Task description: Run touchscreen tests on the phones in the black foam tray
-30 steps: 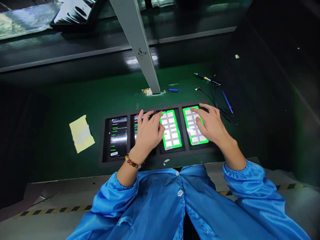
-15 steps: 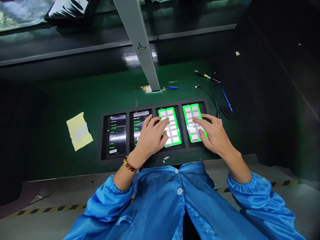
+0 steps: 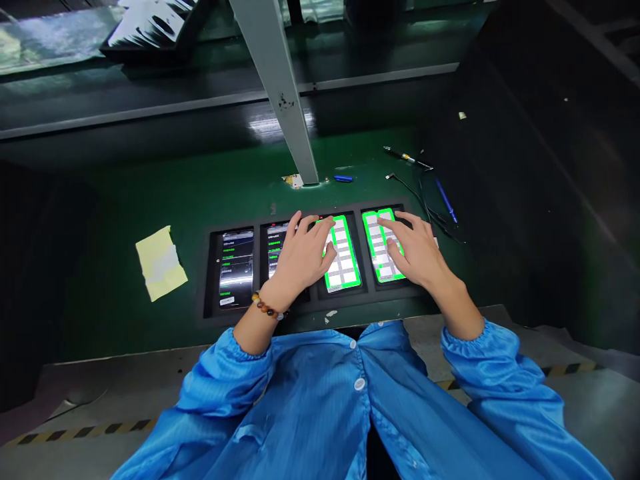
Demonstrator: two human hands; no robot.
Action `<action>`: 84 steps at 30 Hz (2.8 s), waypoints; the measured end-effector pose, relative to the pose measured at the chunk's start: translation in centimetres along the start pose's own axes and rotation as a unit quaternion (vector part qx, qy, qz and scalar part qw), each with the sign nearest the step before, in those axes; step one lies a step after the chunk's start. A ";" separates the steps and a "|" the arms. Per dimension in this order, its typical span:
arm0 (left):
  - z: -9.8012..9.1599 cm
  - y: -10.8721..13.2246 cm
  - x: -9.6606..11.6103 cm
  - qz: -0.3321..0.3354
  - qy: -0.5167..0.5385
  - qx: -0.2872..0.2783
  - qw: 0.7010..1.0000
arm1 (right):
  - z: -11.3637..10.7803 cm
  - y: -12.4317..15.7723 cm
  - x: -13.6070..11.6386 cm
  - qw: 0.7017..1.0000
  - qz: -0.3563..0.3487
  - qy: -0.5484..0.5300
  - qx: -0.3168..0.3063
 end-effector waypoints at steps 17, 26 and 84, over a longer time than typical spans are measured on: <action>-0.8 6.6 3.3 0.066 0.042 -0.056 0.995 | -0.6 7.7 -2.6 1.000 -0.020 -0.004 -0.020; -1.1 8.6 4.7 0.121 0.081 -0.030 0.989 | -1.2 11.0 -3.5 0.999 -0.008 -0.026 -0.015; -0.5 6.7 5.8 0.047 0.115 0.004 0.992 | -2.0 10.1 -2.1 0.998 0.045 -0.011 0.031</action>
Point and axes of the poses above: each hand's wrist, its own y-axis away from the middle knuckle, its own z-axis out of the palm, x = y × z, the point moved 6 cm from there along -y, towards the middle knuckle, and after that the axes turned 2 degrees about -z, right-handed, at the moved point
